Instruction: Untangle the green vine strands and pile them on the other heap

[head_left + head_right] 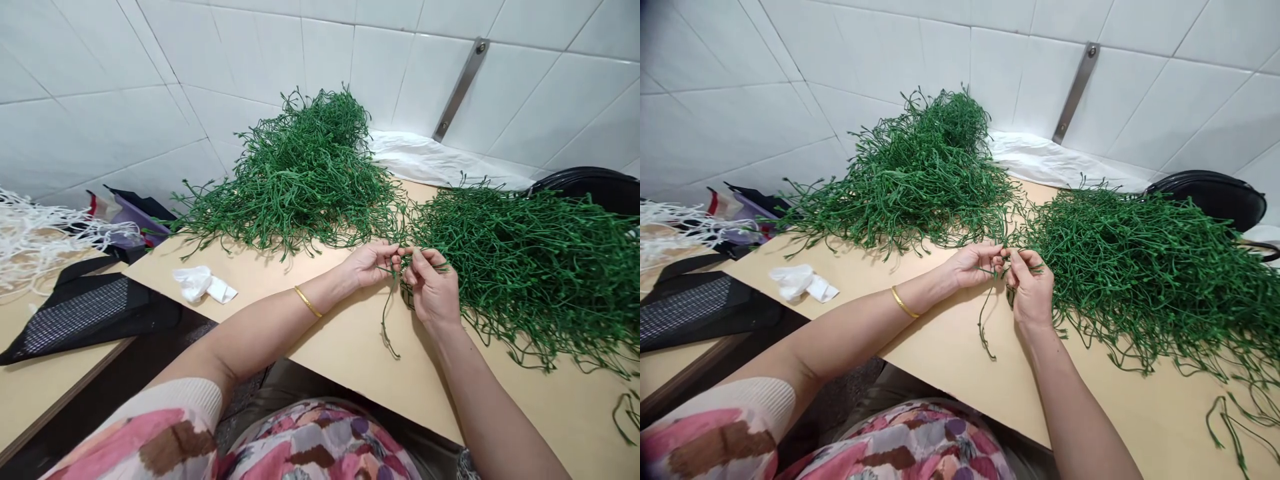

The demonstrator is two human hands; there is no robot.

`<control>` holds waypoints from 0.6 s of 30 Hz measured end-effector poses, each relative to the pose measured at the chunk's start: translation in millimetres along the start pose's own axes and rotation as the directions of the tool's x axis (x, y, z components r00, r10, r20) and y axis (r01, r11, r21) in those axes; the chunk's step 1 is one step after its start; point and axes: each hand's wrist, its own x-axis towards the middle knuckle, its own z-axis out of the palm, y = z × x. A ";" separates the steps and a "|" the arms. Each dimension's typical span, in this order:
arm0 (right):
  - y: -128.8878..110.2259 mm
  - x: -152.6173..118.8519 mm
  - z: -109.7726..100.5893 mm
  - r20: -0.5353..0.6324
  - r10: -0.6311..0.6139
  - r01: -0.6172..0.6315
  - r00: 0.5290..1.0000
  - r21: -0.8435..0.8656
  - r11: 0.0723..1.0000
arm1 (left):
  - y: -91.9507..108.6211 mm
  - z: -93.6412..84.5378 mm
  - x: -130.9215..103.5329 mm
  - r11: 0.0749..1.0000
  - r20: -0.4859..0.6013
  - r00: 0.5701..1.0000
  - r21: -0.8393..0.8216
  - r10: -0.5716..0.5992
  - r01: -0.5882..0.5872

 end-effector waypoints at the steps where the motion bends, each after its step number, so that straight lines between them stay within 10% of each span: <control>1: -0.1 0.3 -0.2 0.015 0.008 -0.008 1.000 0.021 1.000 | 0.0 -0.6 0.6 1.000 0.000 1.000 -0.007 0.007 -0.007; 9: 5.3 0.7 -6.3 0.203 -0.079 0.134 0.976 -0.272 0.953 | 1.7 5.0 -2.6 0.997 -0.041 0.999 -0.074 0.029 -0.032; 18: 2.2 1.2 -9.0 0.244 -0.036 0.078 0.969 -0.166 0.983 | 1.1 4.8 -5.6 0.999 0.082 0.996 0.035 -0.027 0.024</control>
